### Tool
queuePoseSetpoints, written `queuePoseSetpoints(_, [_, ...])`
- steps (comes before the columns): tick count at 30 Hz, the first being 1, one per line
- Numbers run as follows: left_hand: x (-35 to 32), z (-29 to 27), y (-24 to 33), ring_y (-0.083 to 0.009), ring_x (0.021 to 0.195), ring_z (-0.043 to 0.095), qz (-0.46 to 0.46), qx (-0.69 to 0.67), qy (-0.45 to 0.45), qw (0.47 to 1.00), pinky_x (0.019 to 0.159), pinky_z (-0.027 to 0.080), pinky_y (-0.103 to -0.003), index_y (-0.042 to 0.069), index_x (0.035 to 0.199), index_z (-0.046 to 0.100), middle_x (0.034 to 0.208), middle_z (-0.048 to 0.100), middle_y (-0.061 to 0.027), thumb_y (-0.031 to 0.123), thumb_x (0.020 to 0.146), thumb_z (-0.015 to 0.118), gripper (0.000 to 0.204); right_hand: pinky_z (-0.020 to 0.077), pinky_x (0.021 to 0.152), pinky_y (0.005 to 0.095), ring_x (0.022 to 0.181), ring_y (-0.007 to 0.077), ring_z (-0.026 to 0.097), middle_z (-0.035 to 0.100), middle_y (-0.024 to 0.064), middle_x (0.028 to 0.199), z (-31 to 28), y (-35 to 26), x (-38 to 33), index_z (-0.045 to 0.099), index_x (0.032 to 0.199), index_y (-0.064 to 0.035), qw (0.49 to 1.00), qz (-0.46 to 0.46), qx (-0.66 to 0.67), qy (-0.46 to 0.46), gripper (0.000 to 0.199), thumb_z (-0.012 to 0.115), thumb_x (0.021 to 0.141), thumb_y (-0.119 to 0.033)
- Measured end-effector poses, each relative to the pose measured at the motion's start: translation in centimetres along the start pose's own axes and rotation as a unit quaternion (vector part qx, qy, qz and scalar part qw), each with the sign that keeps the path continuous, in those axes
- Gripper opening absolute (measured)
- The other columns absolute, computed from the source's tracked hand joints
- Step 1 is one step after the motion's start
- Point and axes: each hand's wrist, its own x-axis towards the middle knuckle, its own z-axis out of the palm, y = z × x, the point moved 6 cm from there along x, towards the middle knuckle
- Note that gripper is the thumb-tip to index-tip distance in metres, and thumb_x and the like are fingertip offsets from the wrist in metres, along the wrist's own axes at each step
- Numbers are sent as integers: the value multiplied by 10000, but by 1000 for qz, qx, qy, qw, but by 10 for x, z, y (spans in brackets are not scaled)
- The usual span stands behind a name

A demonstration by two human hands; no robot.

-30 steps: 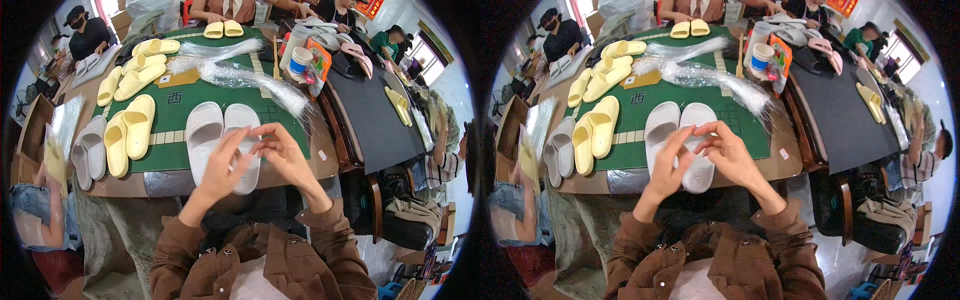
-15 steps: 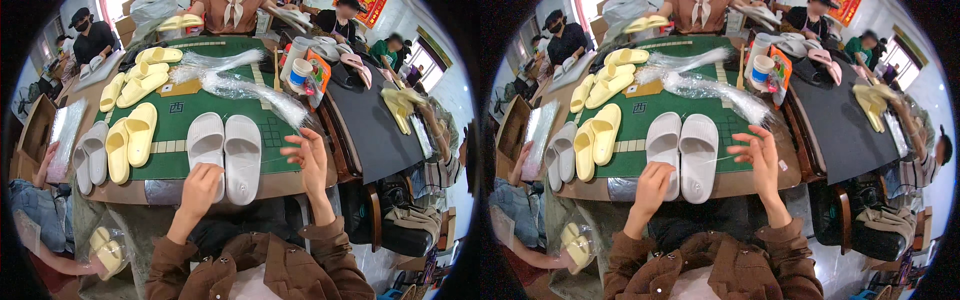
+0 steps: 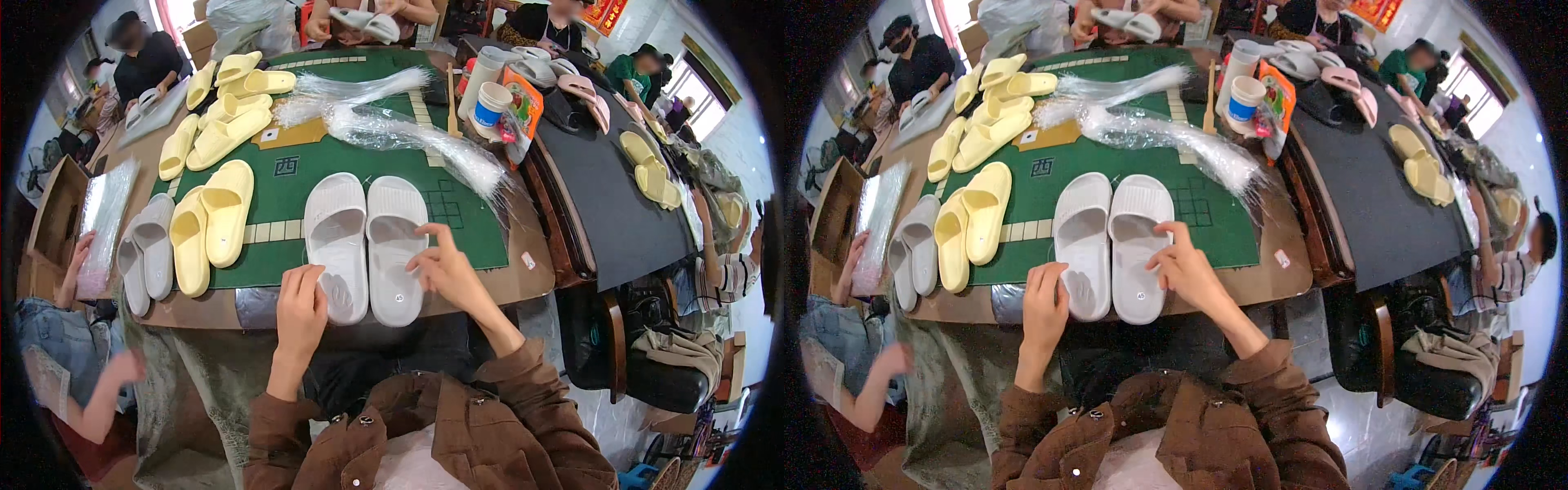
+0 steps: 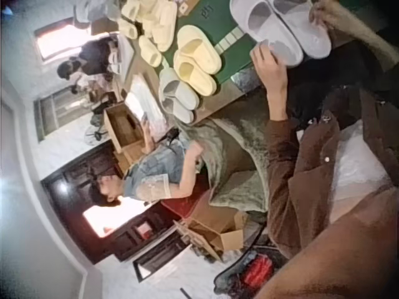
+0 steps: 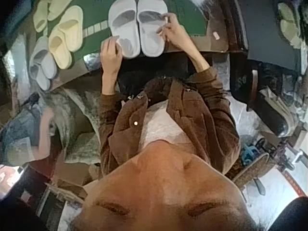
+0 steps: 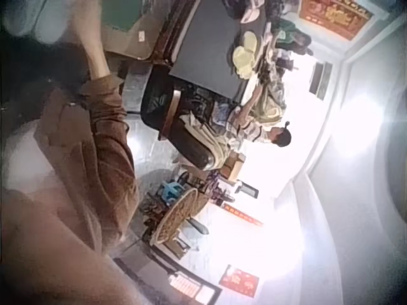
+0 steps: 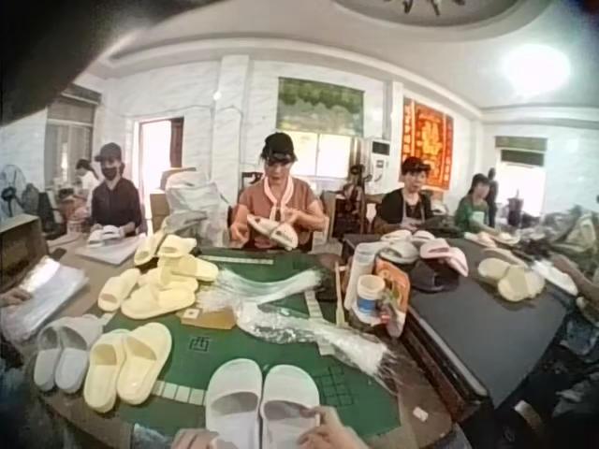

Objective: The person assembles pairs of plastic slide sandals by inserting a white elastic band into the slots of the footwear. They handle multiple pairs in various colors, including yellow, black, white, and pink, picking them up from a pile, threading the band, and placing the finished pairs on the table.

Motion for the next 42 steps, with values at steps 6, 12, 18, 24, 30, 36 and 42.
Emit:
queuePoseSetpoints(6, [15,28,-7,-374,1032,559,-26,-59,-52,997,887,458,-423,-30,1139,569,1108,588,-201,51,855,557,295,471,519,281,529,130,579,660,105,857,8,9,7,554,1092,32,999,-10,-28,-23,209,455,928,-51])
queuePoseSetpoints(12, [39,66,-3,-421,1119,485,-2,57,-63,996,962,399,-470,-101,1304,410,1262,477,-277,235,906,585,550,485,558,295,579,133,569,653,102,812,48,11,29,579,1094,50,996,-40,-32,-71,249,432,922,-56])
queuePoseSetpoints(18, [67,89,-31,-477,1009,555,-40,66,-143,987,881,456,-498,-122,1234,445,1192,525,-323,398,932,513,605,494,658,306,703,170,603,644,117,876,45,9,28,530,1186,43,995,-77,-65,-9,290,442,923,-41])
queuePoseSetpoints(24, [74,102,-25,-479,925,582,-54,46,-223,972,828,475,-510,-80,1142,510,1096,567,-323,344,946,467,469,479,815,431,897,403,603,615,236,1054,37,14,41,483,1184,80,896,-294,-285,171,341,515,867,-45])
queuePoseSetpoints(30, [46,93,-2,-471,884,584,-23,24,-179,983,780,478,-518,-80,1107,518,1042,577,-307,336,945,462,449,507,736,488,762,446,606,626,263,842,46,37,74,654,852,43,934,-84,-334,89,173,533,792,-64])
queuePoseSetpoints(36, [39,88,3,-463,907,592,6,30,-219,975,791,494,-503,-100,1097,522,1050,577,-304,377,916,514,510,509,701,452,734,377,633,635,241,848,53,55,85,654,843,47,833,-191,-517,36,207,574,743,-114])
queuePoseSetpoints(42, [53,100,-5,-480,925,581,-110,-12,-310,944,825,471,-511,-84,1058,561,1052,586,-321,391,909,519,499,508,691,447,726,385,630,627,252,808,50,56,85,646,855,49,826,-179,-535,26,199,588,728,-93])
